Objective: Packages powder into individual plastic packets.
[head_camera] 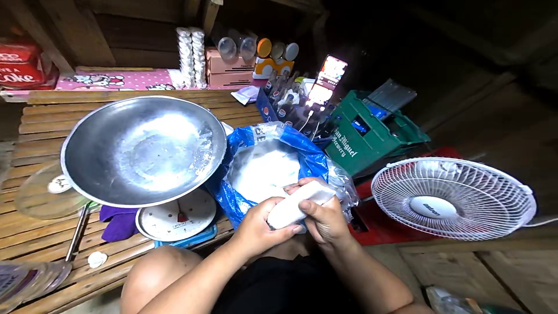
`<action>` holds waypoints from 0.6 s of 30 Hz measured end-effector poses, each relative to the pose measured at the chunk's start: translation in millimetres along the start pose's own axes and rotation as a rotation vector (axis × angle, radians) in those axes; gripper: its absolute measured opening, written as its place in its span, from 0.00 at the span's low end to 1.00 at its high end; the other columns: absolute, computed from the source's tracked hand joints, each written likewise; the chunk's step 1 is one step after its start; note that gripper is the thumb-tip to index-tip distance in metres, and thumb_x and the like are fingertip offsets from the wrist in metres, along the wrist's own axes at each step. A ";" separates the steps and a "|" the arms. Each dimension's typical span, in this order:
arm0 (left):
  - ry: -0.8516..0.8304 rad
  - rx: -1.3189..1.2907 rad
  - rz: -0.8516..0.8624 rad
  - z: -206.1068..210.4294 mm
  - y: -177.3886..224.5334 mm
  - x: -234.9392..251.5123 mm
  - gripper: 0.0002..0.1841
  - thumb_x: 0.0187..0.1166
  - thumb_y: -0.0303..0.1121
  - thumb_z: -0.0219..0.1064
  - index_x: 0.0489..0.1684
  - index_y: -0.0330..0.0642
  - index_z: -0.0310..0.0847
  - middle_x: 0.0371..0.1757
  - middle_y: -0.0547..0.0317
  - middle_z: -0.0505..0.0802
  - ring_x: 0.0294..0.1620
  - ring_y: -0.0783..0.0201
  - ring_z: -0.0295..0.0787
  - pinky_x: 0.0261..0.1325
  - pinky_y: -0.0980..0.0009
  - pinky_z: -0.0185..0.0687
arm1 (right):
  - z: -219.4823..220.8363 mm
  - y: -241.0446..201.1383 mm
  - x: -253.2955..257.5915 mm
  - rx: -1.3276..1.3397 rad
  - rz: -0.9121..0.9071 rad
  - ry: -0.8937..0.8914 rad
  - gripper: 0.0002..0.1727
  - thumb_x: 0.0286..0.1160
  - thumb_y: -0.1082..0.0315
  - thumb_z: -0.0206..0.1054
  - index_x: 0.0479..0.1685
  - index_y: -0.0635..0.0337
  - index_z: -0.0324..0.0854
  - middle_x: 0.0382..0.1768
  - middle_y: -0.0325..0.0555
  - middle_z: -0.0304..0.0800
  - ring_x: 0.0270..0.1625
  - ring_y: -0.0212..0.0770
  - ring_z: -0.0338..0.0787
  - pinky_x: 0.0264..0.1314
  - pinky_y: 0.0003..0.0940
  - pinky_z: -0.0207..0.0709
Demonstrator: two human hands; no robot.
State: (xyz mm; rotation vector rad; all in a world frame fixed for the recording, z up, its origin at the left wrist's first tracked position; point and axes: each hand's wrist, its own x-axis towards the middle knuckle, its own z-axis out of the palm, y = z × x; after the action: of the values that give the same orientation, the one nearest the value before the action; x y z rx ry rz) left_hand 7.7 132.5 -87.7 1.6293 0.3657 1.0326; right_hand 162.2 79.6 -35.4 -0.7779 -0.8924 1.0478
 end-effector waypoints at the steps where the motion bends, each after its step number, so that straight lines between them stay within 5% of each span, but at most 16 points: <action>1: 0.002 0.003 -0.008 -0.2 -0.2 0.2 0.27 0.69 0.43 0.81 0.58 0.31 0.84 0.47 0.61 0.96 0.49 0.80 0.92 0.57 0.79 0.88 | 0.2 0.2 0.3 0.011 0.000 -0.004 0.24 0.56 0.71 0.85 0.56 0.58 0.86 0.49 0.51 0.96 0.53 0.42 0.96 0.60 0.40 0.89; 18: -0.003 -0.008 0.012 -0.9 -0.2 0.2 0.26 0.70 0.43 0.81 0.57 0.30 0.84 0.47 0.61 0.96 0.49 0.80 0.92 0.57 0.79 0.89 | 1.6 -5.1 2.5 0.015 -0.073 -0.004 0.22 0.65 0.68 0.81 0.60 0.49 0.84 0.52 0.48 0.95 0.57 0.40 0.94 0.64 0.39 0.87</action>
State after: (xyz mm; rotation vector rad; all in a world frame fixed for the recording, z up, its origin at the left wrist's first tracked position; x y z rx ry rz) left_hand 7.2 133.3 -87.8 1.6278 0.3494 1.0395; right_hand 163.3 80.6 -29.6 -0.7251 -0.9089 0.9910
